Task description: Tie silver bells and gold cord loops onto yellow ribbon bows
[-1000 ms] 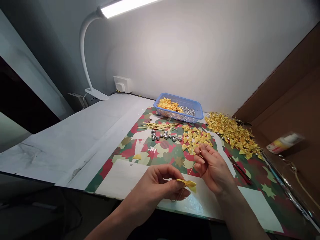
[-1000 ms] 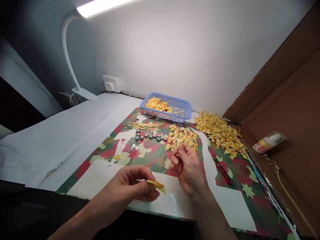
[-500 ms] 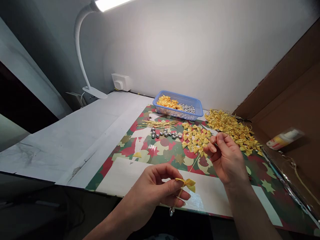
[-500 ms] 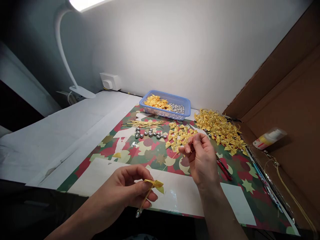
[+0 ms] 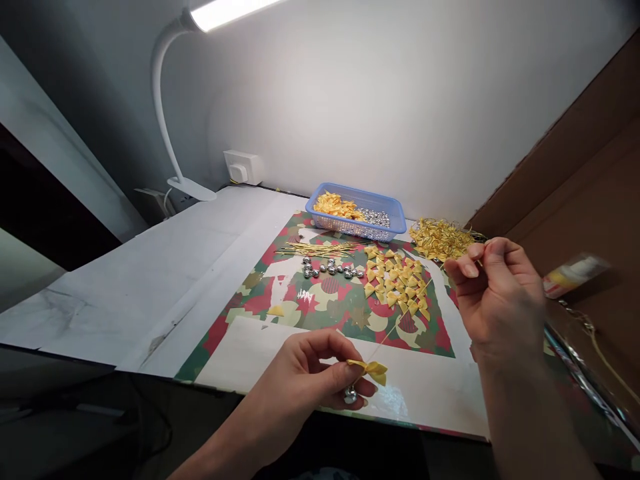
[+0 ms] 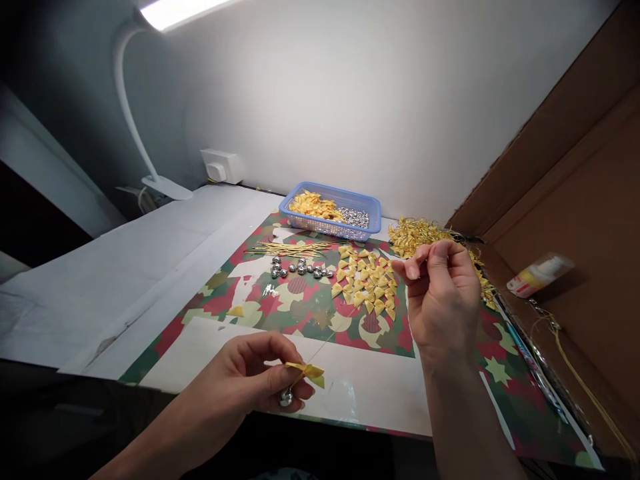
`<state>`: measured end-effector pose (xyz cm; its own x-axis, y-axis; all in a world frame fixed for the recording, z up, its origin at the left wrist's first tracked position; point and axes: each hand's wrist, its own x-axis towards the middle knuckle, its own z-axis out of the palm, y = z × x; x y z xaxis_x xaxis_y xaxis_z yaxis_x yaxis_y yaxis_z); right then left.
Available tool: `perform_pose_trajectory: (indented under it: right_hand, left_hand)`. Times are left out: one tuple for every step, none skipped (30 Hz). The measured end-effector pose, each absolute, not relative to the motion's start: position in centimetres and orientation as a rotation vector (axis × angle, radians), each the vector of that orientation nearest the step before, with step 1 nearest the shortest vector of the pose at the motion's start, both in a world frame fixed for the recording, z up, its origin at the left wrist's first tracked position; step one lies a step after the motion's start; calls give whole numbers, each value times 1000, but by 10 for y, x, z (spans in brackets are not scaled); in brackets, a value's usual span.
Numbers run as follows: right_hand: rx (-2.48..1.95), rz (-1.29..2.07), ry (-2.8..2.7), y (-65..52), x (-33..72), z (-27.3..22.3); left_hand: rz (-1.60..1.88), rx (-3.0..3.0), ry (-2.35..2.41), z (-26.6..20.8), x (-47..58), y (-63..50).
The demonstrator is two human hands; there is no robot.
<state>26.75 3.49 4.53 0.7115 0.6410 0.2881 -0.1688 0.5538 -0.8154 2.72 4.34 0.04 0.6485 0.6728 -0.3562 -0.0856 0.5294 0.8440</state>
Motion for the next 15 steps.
perform_pose_trajectory:
  right_hand:
    - [-855,505,-623,35,268,47]
    - [-852,495,-627,36,269,47]
    - [-851,486,-629,36,269,48]
    - [-851,477,-629,37,270,49]
    - [-851,469,-627,37,271,49]
    - [-851,463,-623,38,271,50]
    - [-852,459,-620,38,272,50]
    - [-852,454,-617,38,272,50]
    - [-850,448,-615,39,273,51]
    - [-849,442,-614,39,273,51]
    - [-847,436,-614,39,273,52]
    - [-843,428,-615,40,274,53]
    - [-840,420,-617,40,274,53]
    - [-835,412,-619,40,274,54]
    - [-831,405,-620,40,275,54]
  left_hand:
    - [505,919,733,0,27,43]
    - [506,927,724,0,26,43]
    - [511,929,718,-1,26,42]
    - [515,930,711,-1,25,42]
    - [517,929,707,-1,25,42]
    - [520,926,705,0,25,43]
    - [519,925,703,0,25,43]
    - [520,927,699,1,25,43]
    - [519,930,692,2,25,43]
    - [521,933,687,2,24,44]
    - [525,933,683,3,24,43]
    - [527,934,681,3,23,43]
    - [529,935,684,3,23,43]
    - [530,935,687,3,22,43]
    - [530,938,690,3,22,43]
